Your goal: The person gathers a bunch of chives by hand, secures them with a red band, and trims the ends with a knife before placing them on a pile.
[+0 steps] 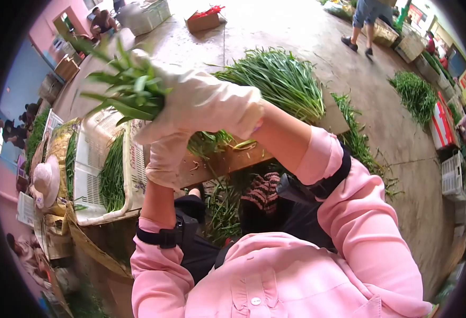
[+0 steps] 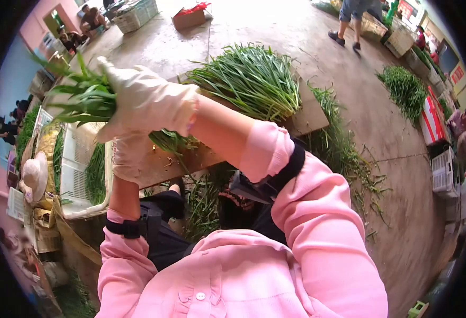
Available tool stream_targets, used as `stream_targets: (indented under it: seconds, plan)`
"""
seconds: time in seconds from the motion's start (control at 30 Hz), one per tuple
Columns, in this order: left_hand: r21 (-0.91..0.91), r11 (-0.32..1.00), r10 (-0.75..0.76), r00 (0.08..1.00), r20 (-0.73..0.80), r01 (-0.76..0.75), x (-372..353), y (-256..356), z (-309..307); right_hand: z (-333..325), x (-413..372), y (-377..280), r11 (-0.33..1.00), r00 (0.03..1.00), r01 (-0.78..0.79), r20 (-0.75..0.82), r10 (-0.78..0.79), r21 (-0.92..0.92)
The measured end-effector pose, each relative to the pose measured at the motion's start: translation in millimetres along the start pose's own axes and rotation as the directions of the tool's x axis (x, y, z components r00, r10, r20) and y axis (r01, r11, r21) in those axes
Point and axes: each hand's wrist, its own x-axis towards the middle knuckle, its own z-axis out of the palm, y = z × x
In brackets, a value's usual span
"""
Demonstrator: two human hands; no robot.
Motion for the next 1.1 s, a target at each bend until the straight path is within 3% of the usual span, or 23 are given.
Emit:
stream_targets:
  seconds: [0.07, 0.13, 0.2, 0.23, 0.3, 0.37, 0.4, 0.43, 0.47, 0.57, 0.6, 0.7, 0.73, 0.8, 0.83, 0.87, 0.9, 0.93, 0.97, 1.0, 1.07, 1.1]
  plan:
    - [0.031, 0.999, -0.023, 0.991, -0.130, 0.027, -0.7, -3.4, -1.3, -3.3, 2.0, -12.9, 0.999, 0.997, -0.042, 0.065, 0.040, 0.023]
    - [0.004, 0.996, -0.087, 0.973, -0.211, 0.090, -0.2, -2.5, -9.4, 3.3, 5.3, -9.2, 0.980, 0.985, 0.168, 0.047, -0.164, -0.107]
    - [-0.092, 0.978, -0.204, 0.950, -0.236, 0.188, -0.2, 4.2, -27.0, -26.2, -19.0, -17.6, 0.995, 0.997, 0.071, 0.000, -0.071, 0.065]
    - [-0.162, 0.959, -0.267, 0.937, -0.224, 0.234, -2.3, 9.8, -37.5, -38.5, -28.8, -19.5, 0.982, 0.983, -0.178, 0.064, 0.175, 0.056]
    - [-0.300, 0.924, -0.304, 0.931, -0.200, 0.238, -12.0, 30.6, -52.2, -40.8, -59.4, 22.3, 0.992, 0.988, -0.107, -0.108, 0.114, 0.063]
    - [-0.575, 0.771, -0.439, 0.883, -0.167, 0.275, -18.5, 7.8, -85.4, -19.9, -90.7, 82.9, 0.990, 0.973, -0.119, -0.209, 0.102, -0.071]
    - [-0.655, 0.707, -0.462, 0.876, -0.141, 0.267, -22.7, 2.9, -96.0, -17.1, -109.3, 81.0, 0.834, 0.862, -0.507, 0.110, 0.495, 0.217]
    - [-0.705, 0.655, -0.503, 0.853, -0.137, 0.273, -29.5, -2.0, -103.1, 3.8, -127.9, 101.9, 0.804, 0.828, -0.561, 0.154, 0.540, 0.196]
    - [-0.724, 0.632, -0.517, 0.847, -0.128, 0.277, -36.1, 2.5, -105.4, 26.2, -141.0, 119.6, 0.794, 0.829, -0.555, 0.234, 0.508, 0.246]
    - [-0.716, 0.629, -0.508, 0.857, -0.086, 0.301, -62.0, 13.4, -102.9, 61.8, -148.5, 90.7, 0.822, 0.850, -0.514, 0.280, 0.447, 0.245]
    - [-0.749, 0.594, -0.528, 0.845, -0.087, 0.294, -67.6, 13.6, -100.5, 68.9, -148.0, 76.5, 0.704, 0.738, -0.672, 0.282, 0.613, 0.229]
    - [-0.787, 0.558, -0.525, 0.847, -0.088, 0.264, -82.1, 15.1, -100.7, 120.5, -163.8, 89.3, 0.624, 0.767, -0.593, 0.122, 0.630, 0.508]
    - [-0.797, 0.552, -0.504, 0.859, -0.087, 0.243, -86.2, 13.4, -103.4, 121.5, -166.1, 90.6, 0.625, 0.771, -0.587, 0.120, 0.625, 0.514]
    - [-0.784, 0.576, -0.507, 0.853, -0.122, 0.230, -92.6, 5.5, -115.0, 118.2, -173.6, 96.4, 0.719, 0.814, -0.545, 0.068, 0.577, 0.431]
    - [-0.811, 0.562, -0.415, 0.903, -0.107, 0.163, -97.7, 6.4, -118.9, 116.7, -179.1, 106.1, 0.829, 0.873, -0.444, -0.045, 0.486, 0.340]
    - [-0.837, 0.539, -0.317, 0.944, -0.095, 0.097, -102.2, 7.5, -123.4, 110.8, -186.8, 112.5, 0.935, 0.902, -0.319, -0.254, 0.349, 0.152]
    - [-0.815, 0.576, -0.282, 0.951, -0.129, 0.061, -104.2, 8.1, -129.8, 96.9, -195.5, 119.9, 0.939, 0.915, -0.337, -0.262, 0.308, -0.071]
    - [-0.800, 0.600, -0.245, 0.956, -0.160, 0.020, -106.4, 7.2, -136.5, 91.9, -208.2, 140.3, 0.863, 0.910, -0.401, -0.240, 0.338, -0.306]
    - [-0.798, 0.603, -0.217, 0.963, -0.161, 0.002, -107.2, 16.0, -137.5, 76.5, -216.9, 144.6, 0.681, 0.895, -0.437, -0.207, 0.396, -0.588]
    - [-0.796, 0.605, -0.190, 0.969, -0.160, -0.013, -106.9, 27.6, -137.9, 73.6, -230.5, 166.3, 0.554, 0.928, -0.368, -0.262, 0.263, -0.747]
    - [-0.805, 0.593, -0.204, 0.971, -0.125, 0.022, -107.5, 42.2, -142.0, 54.9, -221.1, 149.6, 0.589, 0.910, -0.410, -0.267, 0.318, -0.696]
    - [-0.836, 0.548, -0.128, 0.989, -0.078, 0.006, -108.6, 48.0, -139.1, 52.3, -206.0, 135.0, 0.652, 0.845, -0.485, -0.119, 0.522, -0.583]
